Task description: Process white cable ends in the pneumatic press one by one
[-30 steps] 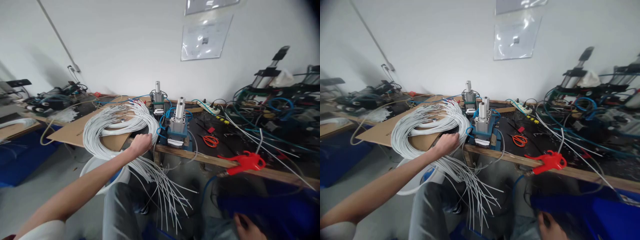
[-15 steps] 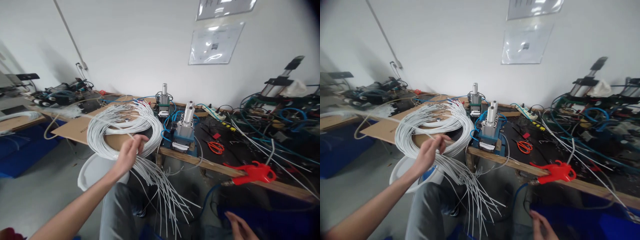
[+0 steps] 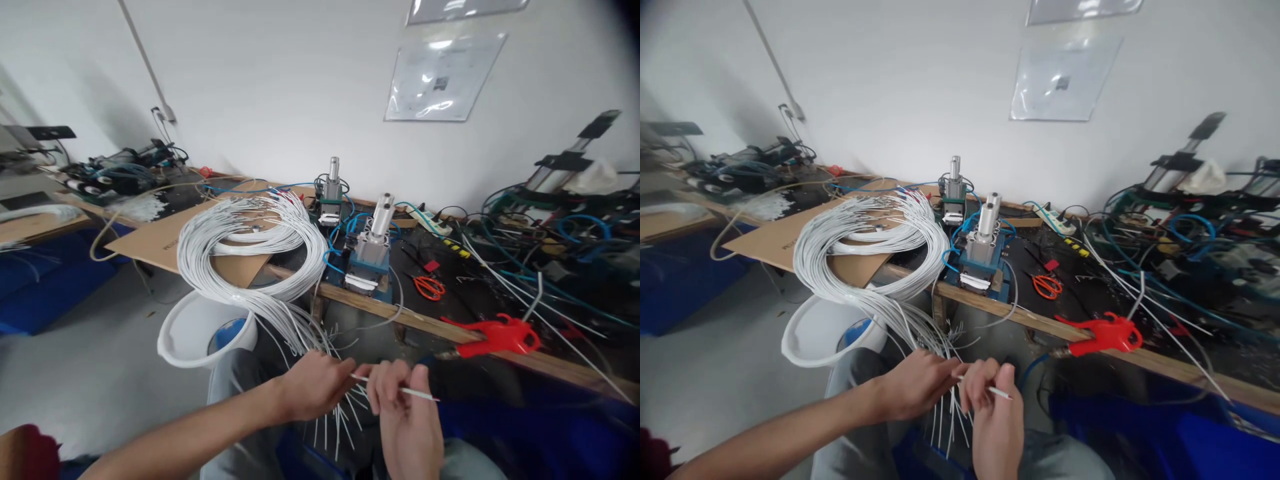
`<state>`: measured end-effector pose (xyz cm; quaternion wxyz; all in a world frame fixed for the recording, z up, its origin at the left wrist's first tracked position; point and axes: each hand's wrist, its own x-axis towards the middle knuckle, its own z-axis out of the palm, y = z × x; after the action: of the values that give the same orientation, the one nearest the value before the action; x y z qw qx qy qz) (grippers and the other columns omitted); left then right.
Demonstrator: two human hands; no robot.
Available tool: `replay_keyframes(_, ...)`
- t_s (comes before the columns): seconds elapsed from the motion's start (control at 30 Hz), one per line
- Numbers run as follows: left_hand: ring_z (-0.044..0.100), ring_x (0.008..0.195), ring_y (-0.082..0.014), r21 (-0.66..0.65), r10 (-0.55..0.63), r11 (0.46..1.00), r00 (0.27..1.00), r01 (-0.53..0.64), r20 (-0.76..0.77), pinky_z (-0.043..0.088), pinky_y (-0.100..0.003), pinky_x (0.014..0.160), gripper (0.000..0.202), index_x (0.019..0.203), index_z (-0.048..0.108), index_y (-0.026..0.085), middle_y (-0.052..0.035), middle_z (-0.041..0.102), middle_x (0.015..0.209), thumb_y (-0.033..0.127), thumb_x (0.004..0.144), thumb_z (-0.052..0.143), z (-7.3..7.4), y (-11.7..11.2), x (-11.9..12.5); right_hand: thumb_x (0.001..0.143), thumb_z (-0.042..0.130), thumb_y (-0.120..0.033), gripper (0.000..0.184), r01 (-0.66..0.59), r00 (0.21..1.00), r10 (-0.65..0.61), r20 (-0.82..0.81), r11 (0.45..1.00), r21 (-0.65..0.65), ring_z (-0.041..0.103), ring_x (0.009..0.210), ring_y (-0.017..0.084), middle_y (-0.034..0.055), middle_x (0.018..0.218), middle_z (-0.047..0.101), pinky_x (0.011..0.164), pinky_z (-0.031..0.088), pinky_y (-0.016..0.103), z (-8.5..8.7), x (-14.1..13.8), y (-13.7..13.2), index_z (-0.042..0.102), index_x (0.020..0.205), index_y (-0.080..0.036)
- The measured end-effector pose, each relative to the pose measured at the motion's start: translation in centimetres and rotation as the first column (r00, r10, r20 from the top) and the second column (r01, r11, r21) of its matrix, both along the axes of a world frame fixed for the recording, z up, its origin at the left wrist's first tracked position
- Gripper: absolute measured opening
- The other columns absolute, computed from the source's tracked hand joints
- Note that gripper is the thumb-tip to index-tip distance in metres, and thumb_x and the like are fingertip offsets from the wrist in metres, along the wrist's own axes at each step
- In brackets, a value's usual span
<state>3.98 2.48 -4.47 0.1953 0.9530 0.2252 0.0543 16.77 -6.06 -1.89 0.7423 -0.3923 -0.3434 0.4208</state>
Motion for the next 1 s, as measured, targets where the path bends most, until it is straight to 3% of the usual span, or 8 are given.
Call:
replay_keyframes(0.13,0.063,0.105,-0.0230,-0.001,-0.102,0.995,0.990,0.103,0.095,0.045,-0.039,0.096,0.035,0.120,0.057,0.016,-0.0115,0.066,0.111,0.040,0.096,0.048,2.3,0.7,-1.4,0.096,0.045,-0.058,0.055,0.084,0.997,-0.083,0.009,0.992,-0.093,0.024,0.048,0.008,-0.0057,0.053,0.025,0.044,0.026,0.020,-0.2,-1.2,1.2,0.034,0.059,-0.019)
replay_keyframes(0.2,0.059,0.114,-0.0208,-0.063,0.006,0.998,0.965,0.011,0.263,0.043,-0.036,0.101,0.035,0.126,0.057,0.018,-0.0111,0.064,0.120,0.035,0.096,0.050,3.8,1.0,-2.3,0.092,0.049,-0.063,0.052,0.098,0.993,-0.084,0.079,0.977,-0.190,0.023,0.049,0.007,-0.0062,0.058,0.028,0.043,0.022,0.019,-0.6,-1.6,1.8,0.041,0.066,-0.019)
replay_keyframes(0.3,0.062,0.101,-0.0144,-0.264,0.311,0.943,0.820,-0.203,0.480,0.047,-0.026,0.091,0.027,0.112,0.065,0.018,-0.0067,0.069,0.109,0.033,0.098,0.049,5.7,1.0,-3.2,0.093,0.047,-0.063,0.045,0.066,0.978,-0.012,0.207,0.964,-0.257,0.029,0.054,0.008,-0.0045,0.066,0.037,0.045,0.024,0.020,-1.0,-2.1,2.2,0.050,0.083,-0.019)
replay_keyframes(0.37,0.064,0.092,-0.0120,-0.369,0.414,0.899,0.739,-0.238,0.531,0.048,-0.022,0.083,0.024,0.104,0.068,0.017,-0.0043,0.071,0.099,0.034,0.095,0.054,6.4,0.9,-3.4,0.098,0.042,-0.057,0.040,0.038,0.959,0.033,0.283,0.970,-0.242,0.033,0.057,0.009,-0.0033,0.070,0.041,0.049,0.027,0.020,-1.0,-2.4,2.2,0.052,0.089,-0.019)
replay_keyframes(0.6,0.064,0.073,-0.0110,-0.592,0.535,0.793,0.630,-0.146,0.562,0.050,-0.020,0.069,0.025,0.089,0.072,0.012,-0.0057,0.071,0.080,0.036,0.089,0.063,6.5,0.2,-3.5,0.103,0.038,-0.039,0.030,-0.026,0.840,0.095,0.534,0.991,-0.135,0.046,0.068,0.012,-0.0007,0.076,0.050,0.064,0.038,0.023,-0.6,-2.8,1.6,0.060,0.103,-0.019)
replay_keyframes(0.77,0.064,0.071,-0.0110,-0.652,0.585,0.747,0.594,-0.130,0.552,0.051,-0.019,0.066,0.024,0.085,0.070,0.011,-0.0056,0.068,0.077,0.035,0.086,0.066,6.3,0.0,-3.9,0.102,0.042,-0.035,0.027,-0.089,0.814,0.153,0.560,0.986,-0.140,0.050,0.069,0.011,0.0002,0.083,0.059,0.068,0.041,0.023,0.1,-2.7,1.3,0.063,0.108,-0.020)
replay_keyframes(0.83,0.061,0.070,-0.0102,-0.637,0.572,0.759,0.607,-0.136,0.552,0.049,-0.019,0.065,0.023,0.084,0.070,0.011,-0.0051,0.067,0.076,0.034,0.087,0.065,6.3,-0.1,-3.9,0.101,0.046,-0.034,0.025,-0.066,0.800,0.131,0.585,0.989,-0.132,0.056,0.076,0.012,0.0015,0.088,0.064,0.072,0.042,0.023,0.5,-2.6,1.3,0.065,0.107,-0.020)
replay_keyframes(1.0,0.052,0.063,-0.0064,-0.396,0.429,0.896,0.620,-0.201,0.657,0.041,-0.017,0.057,0.017,0.077,0.069,0.013,-0.0027,0.065,0.070,0.025,0.088,0.063,6.8,0.0,-3.7,0.099,0.051,-0.033,0.024,0.025,0.705,0.045,0.708,0.996,-0.088,0.061,0.086,0.016,0.0032,0.087,0.068,0.080,0.043,0.026,1.2,-2.0,1.4,0.070,0.095,-0.019)
